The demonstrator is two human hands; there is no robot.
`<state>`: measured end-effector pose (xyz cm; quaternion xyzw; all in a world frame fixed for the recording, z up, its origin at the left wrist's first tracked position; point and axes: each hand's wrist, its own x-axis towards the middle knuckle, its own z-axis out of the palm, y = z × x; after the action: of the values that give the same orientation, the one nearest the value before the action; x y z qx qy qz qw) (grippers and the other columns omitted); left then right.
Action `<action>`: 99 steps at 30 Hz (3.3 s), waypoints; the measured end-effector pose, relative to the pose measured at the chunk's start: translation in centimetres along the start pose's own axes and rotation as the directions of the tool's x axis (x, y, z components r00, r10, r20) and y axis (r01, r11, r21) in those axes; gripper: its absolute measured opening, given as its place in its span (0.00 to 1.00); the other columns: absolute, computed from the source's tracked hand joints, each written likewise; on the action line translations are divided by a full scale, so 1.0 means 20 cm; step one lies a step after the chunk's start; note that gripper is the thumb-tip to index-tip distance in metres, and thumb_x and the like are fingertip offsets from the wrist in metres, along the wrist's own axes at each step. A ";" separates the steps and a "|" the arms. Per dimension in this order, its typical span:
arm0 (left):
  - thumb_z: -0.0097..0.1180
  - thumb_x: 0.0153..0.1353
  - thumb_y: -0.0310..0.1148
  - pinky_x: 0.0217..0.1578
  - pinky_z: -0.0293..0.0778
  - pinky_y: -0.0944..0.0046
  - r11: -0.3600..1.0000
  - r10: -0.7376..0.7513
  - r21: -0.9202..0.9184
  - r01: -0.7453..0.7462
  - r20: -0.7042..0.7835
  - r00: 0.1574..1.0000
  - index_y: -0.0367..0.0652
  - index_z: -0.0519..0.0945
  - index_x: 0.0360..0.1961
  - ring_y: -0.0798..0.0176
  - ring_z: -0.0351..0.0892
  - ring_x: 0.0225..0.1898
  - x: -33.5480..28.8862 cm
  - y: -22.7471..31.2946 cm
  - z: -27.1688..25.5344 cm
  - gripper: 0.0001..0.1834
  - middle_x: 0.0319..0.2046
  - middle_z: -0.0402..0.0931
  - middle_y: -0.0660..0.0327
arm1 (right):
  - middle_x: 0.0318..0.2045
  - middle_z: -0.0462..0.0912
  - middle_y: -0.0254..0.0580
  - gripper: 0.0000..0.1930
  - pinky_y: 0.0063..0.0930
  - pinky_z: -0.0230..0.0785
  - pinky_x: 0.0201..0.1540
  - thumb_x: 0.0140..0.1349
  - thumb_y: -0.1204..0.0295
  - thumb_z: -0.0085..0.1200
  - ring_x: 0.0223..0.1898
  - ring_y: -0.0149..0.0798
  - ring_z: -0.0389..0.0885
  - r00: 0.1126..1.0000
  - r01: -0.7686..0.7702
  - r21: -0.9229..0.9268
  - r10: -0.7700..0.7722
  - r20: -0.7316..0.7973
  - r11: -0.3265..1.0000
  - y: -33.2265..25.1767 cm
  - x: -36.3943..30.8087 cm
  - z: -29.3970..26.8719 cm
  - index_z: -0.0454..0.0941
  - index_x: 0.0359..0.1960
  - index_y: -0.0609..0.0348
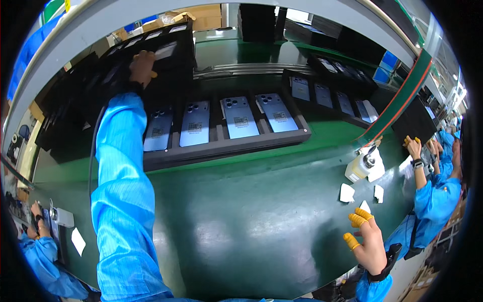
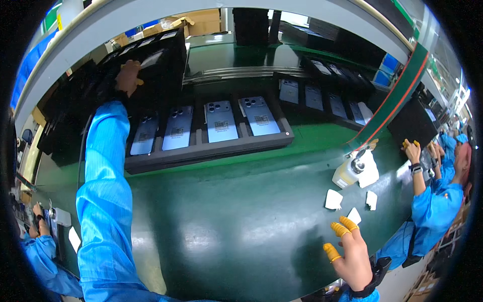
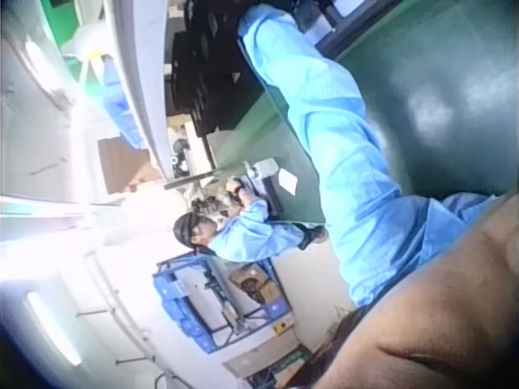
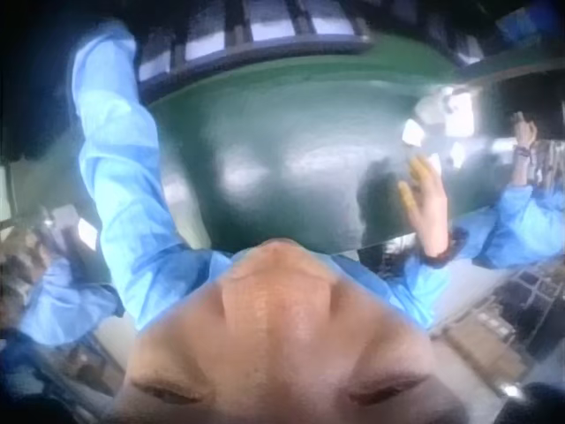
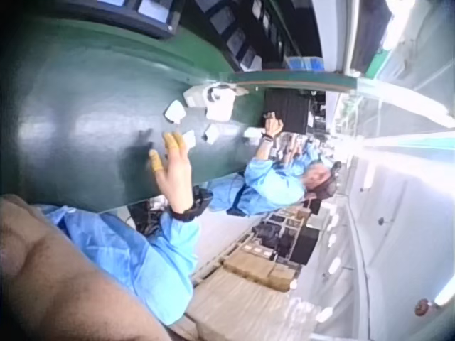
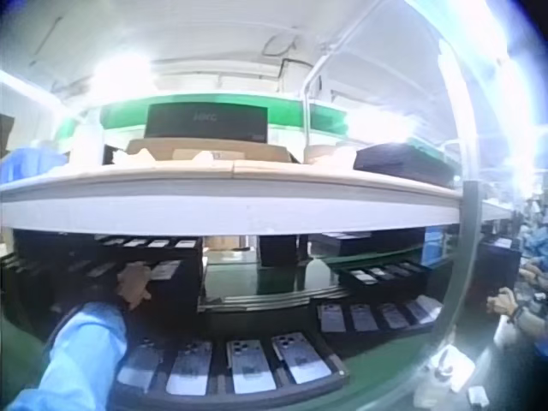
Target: Cleaning and inspecting the rear surfaces and camera lenses of multiple smartphones on an assembly line conveyor.
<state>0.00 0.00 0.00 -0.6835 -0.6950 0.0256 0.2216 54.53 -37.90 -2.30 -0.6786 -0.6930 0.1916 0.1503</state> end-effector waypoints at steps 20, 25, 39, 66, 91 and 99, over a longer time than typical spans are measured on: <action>0.61 0.49 0.24 0.45 0.76 0.49 0.722 0.482 -0.181 -0.667 -0.559 0.674 0.40 0.73 0.28 0.50 0.74 0.30 -2.02 -0.14 -0.49 0.08 0.26 0.70 0.56 | 0.54 0.74 0.53 0.21 0.30 0.77 0.40 0.50 0.79 0.63 0.43 0.44 0.80 0.931 0.355 0.257 -0.317 -0.179 0.899 -0.28 -0.32 0.11 0.76 0.48 0.65; 0.60 0.43 0.24 0.51 0.76 0.50 0.661 0.521 -0.422 -0.621 -0.337 0.784 0.44 0.79 0.31 0.52 0.75 0.37 -2.31 -0.01 -0.56 0.11 0.31 0.70 0.57 | 0.54 0.73 0.53 0.20 0.30 0.77 0.40 0.52 0.78 0.62 0.43 0.44 0.80 0.912 0.406 0.276 -0.368 -0.182 0.871 -0.32 -0.36 0.17 0.76 0.49 0.65; 0.69 0.45 0.34 0.48 0.75 0.51 0.678 0.155 -0.546 -0.492 -0.548 0.822 0.39 0.78 0.48 0.44 0.77 0.48 -2.20 0.21 -0.88 0.27 0.46 0.76 0.50 | 0.41 0.76 0.52 0.19 0.29 0.74 0.30 0.56 0.76 0.61 0.35 0.44 0.80 0.955 0.257 0.346 -0.183 -0.232 0.902 -0.51 -0.26 0.41 0.74 0.49 0.67; 0.59 0.61 0.30 0.41 0.70 0.56 0.581 -0.636 -0.715 0.389 -0.099 0.766 0.28 0.74 0.37 0.44 0.73 0.38 -2.77 -0.18 -0.42 0.13 0.37 0.74 0.46 | 0.32 0.73 0.47 0.15 0.30 0.65 0.31 0.51 0.80 0.58 0.28 0.40 0.70 0.805 0.188 0.084 -0.105 -0.583 0.979 -0.55 -0.23 0.46 0.76 0.41 0.71; 0.59 0.60 0.25 0.42 0.69 0.61 0.609 -0.630 -0.653 0.450 -0.054 0.775 0.26 0.74 0.39 0.52 0.73 0.39 -2.78 -0.16 -0.31 0.12 0.37 0.72 0.49 | 0.33 0.73 0.47 0.15 0.30 0.65 0.32 0.50 0.81 0.58 0.28 0.41 0.71 0.783 0.195 0.082 -0.105 -0.613 0.977 -0.51 -0.16 0.58 0.76 0.41 0.71; 0.59 0.60 0.26 0.40 0.70 0.57 0.648 -0.581 -0.656 0.387 -0.097 0.808 0.27 0.75 0.39 0.47 0.74 0.38 -2.76 -0.18 -0.32 0.12 0.37 0.73 0.47 | 0.32 0.74 0.47 0.14 0.30 0.66 0.31 0.50 0.81 0.58 0.28 0.41 0.73 0.785 0.196 0.077 -0.109 -0.610 0.978 -0.52 -0.17 0.57 0.76 0.40 0.70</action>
<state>-2.93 -55.05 -8.20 -0.4988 -0.7817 -0.3631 0.0910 40.08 -42.02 -7.19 -0.6338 -0.6472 -0.0002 0.4236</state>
